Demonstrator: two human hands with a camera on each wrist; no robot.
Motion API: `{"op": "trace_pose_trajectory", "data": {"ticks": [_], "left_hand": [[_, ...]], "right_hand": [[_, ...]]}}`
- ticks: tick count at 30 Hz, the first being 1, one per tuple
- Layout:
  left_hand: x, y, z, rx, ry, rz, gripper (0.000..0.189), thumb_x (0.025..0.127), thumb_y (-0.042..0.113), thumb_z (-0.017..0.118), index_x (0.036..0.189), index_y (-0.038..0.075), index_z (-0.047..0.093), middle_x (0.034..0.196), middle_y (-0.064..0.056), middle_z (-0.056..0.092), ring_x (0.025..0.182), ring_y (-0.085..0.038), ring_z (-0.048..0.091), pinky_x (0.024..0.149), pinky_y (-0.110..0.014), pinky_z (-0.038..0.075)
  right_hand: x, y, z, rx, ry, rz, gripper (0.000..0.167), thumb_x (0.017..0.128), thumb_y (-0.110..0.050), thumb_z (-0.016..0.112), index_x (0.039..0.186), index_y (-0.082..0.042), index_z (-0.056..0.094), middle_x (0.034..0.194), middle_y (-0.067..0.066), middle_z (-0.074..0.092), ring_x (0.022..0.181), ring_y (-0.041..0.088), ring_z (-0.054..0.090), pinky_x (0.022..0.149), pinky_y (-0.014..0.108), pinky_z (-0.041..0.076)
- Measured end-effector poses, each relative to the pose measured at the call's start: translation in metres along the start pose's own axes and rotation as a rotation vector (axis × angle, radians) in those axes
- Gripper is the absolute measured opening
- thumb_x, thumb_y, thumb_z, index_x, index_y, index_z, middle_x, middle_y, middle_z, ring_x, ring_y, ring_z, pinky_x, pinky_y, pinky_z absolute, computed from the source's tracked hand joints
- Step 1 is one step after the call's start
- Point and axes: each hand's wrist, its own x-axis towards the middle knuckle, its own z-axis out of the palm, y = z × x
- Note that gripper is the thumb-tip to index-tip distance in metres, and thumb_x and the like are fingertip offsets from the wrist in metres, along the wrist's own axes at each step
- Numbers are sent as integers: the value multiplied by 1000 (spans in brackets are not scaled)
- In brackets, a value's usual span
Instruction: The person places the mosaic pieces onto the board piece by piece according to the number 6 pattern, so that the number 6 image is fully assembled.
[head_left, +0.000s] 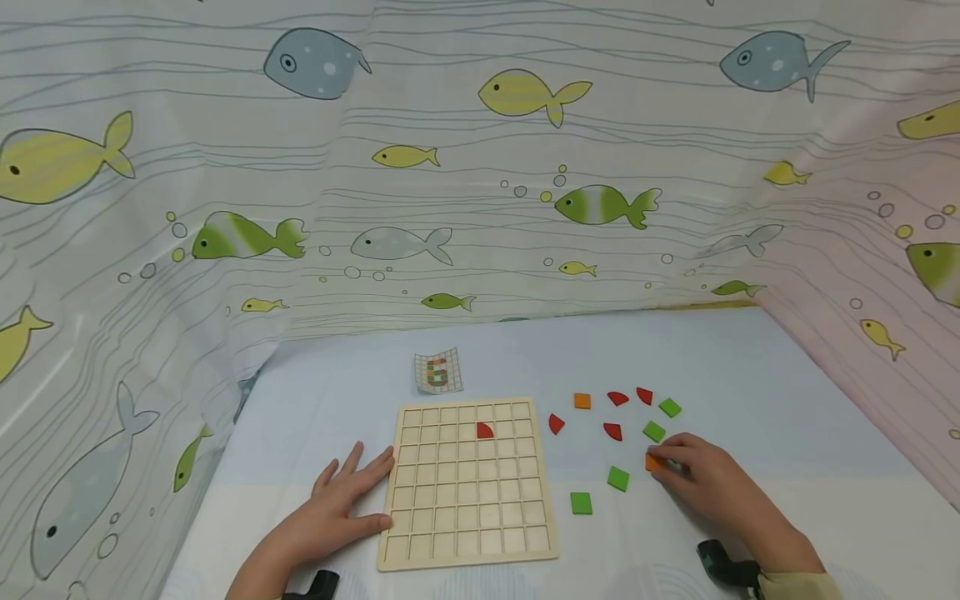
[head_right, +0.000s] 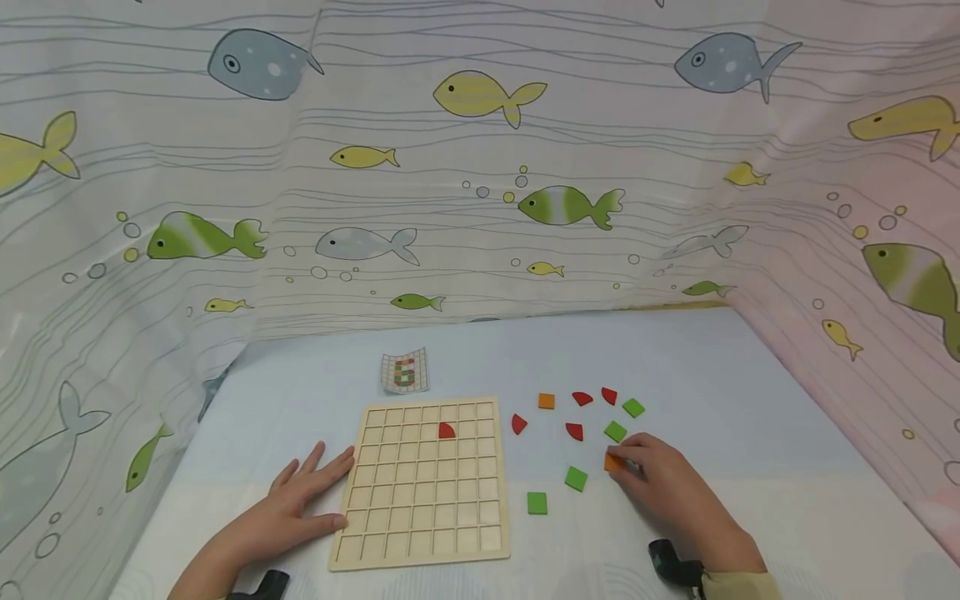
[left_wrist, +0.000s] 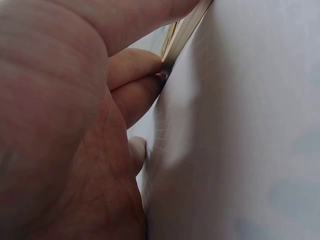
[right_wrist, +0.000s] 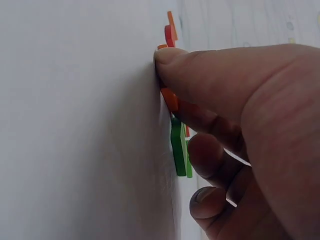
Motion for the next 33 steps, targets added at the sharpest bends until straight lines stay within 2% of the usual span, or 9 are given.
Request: {"op": "trace_pose_trajectory", "data": {"ticks": [6,13,23,29,33], "left_hand": [[-2,1,0,-4,9,17,82,86,50,71,153,14,39,160,0,29,148,-42,-2,112,-64,-10],[-4,0,0,-17,5,10,83,86,50,71,154,14,39,160,0,28,148,-41,-3,112,-64,-10],[2,0,-1,-8,-16,14,83,86,52,70,153,14,39,160,0,28,149,-40,-2,112,-63,-10],[1,0,1,-10,-16,-3,83,85,54,70,153,15,41,159,0,29,149,-40,-2,112,-64,-11],[-1,-1,1,-6,0,-9,84,85,54,70,153,15,40,159,2,29,149,-39,-1,112,-63,-10]], "right_hand": [[3,0,1,-18,-2,-9,30,82,-20,82,109,-11,77,101,-1,63,92,19,61,79,41,57],[6,-2,0,-29,-7,-17,28,81,-20,82,107,-12,78,98,-3,62,90,17,59,77,38,57],[5,-10,2,-6,56,-64,26,81,-14,82,107,-15,78,97,-8,61,86,13,56,72,32,55],[18,-25,0,8,36,-100,28,81,-17,82,109,-16,78,97,-8,61,79,11,53,64,23,51],[31,-38,-4,-1,16,-113,28,83,-20,81,110,-18,77,100,-7,62,83,12,56,67,26,54]]}}
